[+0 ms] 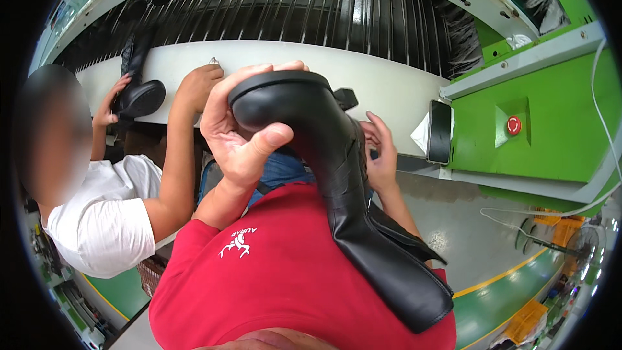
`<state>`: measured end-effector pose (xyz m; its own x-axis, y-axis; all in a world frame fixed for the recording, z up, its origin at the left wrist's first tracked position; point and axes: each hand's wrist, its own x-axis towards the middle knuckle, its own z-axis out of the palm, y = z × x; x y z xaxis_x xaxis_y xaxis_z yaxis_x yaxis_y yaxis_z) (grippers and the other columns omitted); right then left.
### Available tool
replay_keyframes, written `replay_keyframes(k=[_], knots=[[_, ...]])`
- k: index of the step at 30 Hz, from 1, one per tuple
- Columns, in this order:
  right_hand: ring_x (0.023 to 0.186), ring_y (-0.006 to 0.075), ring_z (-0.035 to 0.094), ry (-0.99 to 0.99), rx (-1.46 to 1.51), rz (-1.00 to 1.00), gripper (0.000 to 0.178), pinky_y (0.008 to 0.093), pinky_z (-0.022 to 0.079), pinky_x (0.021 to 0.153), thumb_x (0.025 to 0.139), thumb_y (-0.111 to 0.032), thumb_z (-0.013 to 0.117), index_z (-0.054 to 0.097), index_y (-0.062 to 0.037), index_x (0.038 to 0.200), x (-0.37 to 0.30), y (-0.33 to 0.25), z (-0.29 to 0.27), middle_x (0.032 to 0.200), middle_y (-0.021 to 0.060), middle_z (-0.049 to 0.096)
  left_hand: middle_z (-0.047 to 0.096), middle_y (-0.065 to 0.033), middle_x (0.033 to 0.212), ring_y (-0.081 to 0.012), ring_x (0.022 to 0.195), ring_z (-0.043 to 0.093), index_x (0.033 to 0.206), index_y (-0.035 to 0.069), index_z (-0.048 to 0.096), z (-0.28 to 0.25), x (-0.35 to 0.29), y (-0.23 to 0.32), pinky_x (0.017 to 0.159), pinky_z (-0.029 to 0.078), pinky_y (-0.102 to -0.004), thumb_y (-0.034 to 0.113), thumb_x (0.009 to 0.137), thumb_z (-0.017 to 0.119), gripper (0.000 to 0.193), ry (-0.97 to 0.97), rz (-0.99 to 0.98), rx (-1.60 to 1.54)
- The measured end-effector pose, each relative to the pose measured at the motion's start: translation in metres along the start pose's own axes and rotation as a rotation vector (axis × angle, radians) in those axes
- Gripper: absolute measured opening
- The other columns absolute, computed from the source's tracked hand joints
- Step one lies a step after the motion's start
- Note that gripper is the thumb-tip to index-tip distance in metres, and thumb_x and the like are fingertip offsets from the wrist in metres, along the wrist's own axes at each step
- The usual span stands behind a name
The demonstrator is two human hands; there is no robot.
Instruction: Inspect and manipulate black leather boots on a manufacturing conveyor line.
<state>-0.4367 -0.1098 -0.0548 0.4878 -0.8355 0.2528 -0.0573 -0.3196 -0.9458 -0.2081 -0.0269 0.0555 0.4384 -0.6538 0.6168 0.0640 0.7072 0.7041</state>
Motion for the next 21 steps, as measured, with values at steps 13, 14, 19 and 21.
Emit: replay_keyframes(k=[13, 14, 19, 21], knots=[[0.124, 0.0312, 0.069, 0.030, -0.503, -0.576, 0.053, 0.0375, 0.052, 0.108, 0.093, 0.004, 0.077, 0.072, -0.0096, 0.144, 0.042, 0.033, -0.080, 0.140, 0.0202, 0.067, 0.069, -0.0178, 0.147, -0.0253, 0.137, 0.064, 0.151, 0.001, 0.061, -0.069, -0.065, -0.050, 0.119, 0.049, -0.0393, 0.009, 0.084, 0.094, 0.075, -0.102, -0.591, 0.219], [0.125, 0.0309, 0.068, -0.027, -0.515, -0.549, 0.049, 0.0365, 0.052, 0.108, 0.094, 0.004, 0.077, 0.075, -0.0111, 0.141, 0.047, 0.038, -0.088, 0.142, 0.0193, 0.067, 0.069, -0.0162, 0.148, -0.0255, 0.137, 0.063, 0.151, 0.002, 0.063, -0.072, -0.071, -0.055, 0.119, 0.048, -0.0391, 0.008, 0.084, 0.093, 0.074, -0.156, -0.601, 0.337], [0.125, 0.0295, 0.068, -0.143, -0.578, -0.604, 0.048, 0.0370, 0.055, 0.108, 0.096, 0.000, 0.079, 0.078, -0.0227, 0.139, 0.060, 0.054, -0.099, 0.142, 0.0152, 0.068, 0.073, -0.0159, 0.143, -0.0374, 0.154, 0.051, 0.150, 0.010, 0.067, -0.080, -0.088, -0.071, 0.124, 0.041, -0.0469, 0.033, 0.090, 0.090, 0.069, -0.226, -0.531, 0.655], [0.124, 0.0297, 0.069, -0.135, -0.587, -0.638, 0.044, 0.0380, 0.057, 0.105, 0.098, -0.001, 0.079, 0.078, -0.0224, 0.138, 0.064, 0.052, -0.098, 0.142, 0.0157, 0.068, 0.076, -0.0155, 0.138, -0.0288, 0.138, 0.064, 0.148, 0.006, 0.069, -0.080, -0.086, -0.071, 0.118, 0.047, -0.0398, 0.036, 0.100, 0.080, 0.057, -0.217, -0.603, 0.514]])
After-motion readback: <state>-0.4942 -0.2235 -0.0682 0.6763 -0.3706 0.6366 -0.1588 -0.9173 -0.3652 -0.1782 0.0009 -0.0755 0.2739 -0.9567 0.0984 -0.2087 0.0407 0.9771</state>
